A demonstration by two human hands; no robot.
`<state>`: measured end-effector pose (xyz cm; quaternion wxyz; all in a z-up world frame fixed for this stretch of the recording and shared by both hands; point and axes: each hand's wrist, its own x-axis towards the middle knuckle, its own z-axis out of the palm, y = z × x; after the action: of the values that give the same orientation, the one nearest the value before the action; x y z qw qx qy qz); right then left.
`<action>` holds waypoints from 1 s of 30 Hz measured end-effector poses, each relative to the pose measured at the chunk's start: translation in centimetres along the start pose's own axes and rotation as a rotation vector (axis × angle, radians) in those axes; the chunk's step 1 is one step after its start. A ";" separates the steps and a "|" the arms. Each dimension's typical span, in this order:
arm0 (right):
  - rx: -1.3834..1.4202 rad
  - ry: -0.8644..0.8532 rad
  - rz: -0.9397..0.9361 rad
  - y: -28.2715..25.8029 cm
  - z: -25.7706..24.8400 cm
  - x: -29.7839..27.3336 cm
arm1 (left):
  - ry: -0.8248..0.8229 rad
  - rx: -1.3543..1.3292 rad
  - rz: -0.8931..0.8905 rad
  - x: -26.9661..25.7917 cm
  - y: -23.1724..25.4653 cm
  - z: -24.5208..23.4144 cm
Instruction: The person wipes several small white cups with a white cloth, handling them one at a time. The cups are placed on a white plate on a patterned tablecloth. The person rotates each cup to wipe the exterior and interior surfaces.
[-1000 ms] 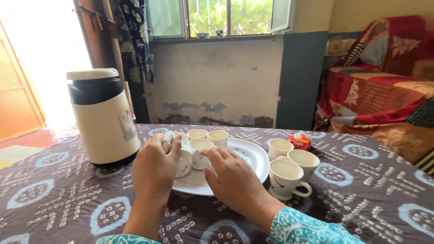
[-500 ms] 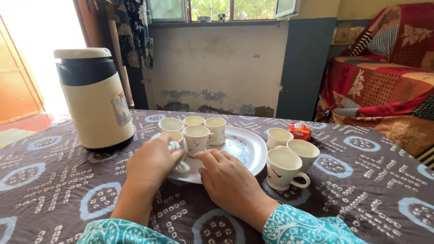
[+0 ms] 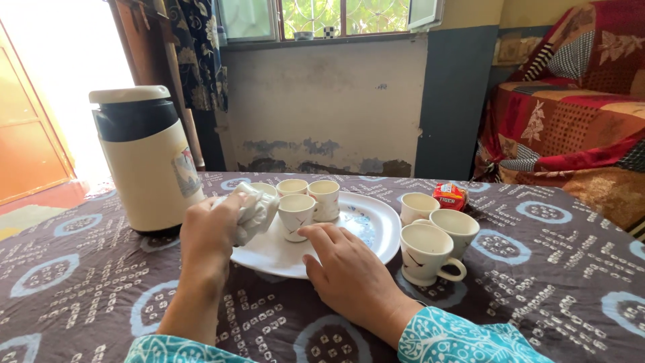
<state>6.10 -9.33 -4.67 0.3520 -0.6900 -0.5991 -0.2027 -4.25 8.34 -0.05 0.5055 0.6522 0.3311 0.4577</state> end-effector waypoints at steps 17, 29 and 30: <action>-0.004 -0.022 0.029 0.2 0.0 0.0 | -0.263 -0.732 -0.372 4.1 -3.2 -0.7; 0.520 0.087 0.411 1.3 -0.1 1.0 | -0.289 0.055 0.292 -1.2 0.5 1.9; 0.541 0.106 0.429 1.4 -0.1 0.9 | -0.290 0.200 0.334 -1.6 0.7 2.1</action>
<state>7.70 -8.77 -4.32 0.5872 -0.6706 -0.4532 0.0065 -2.87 6.00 0.03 0.3977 0.8037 0.1863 0.4014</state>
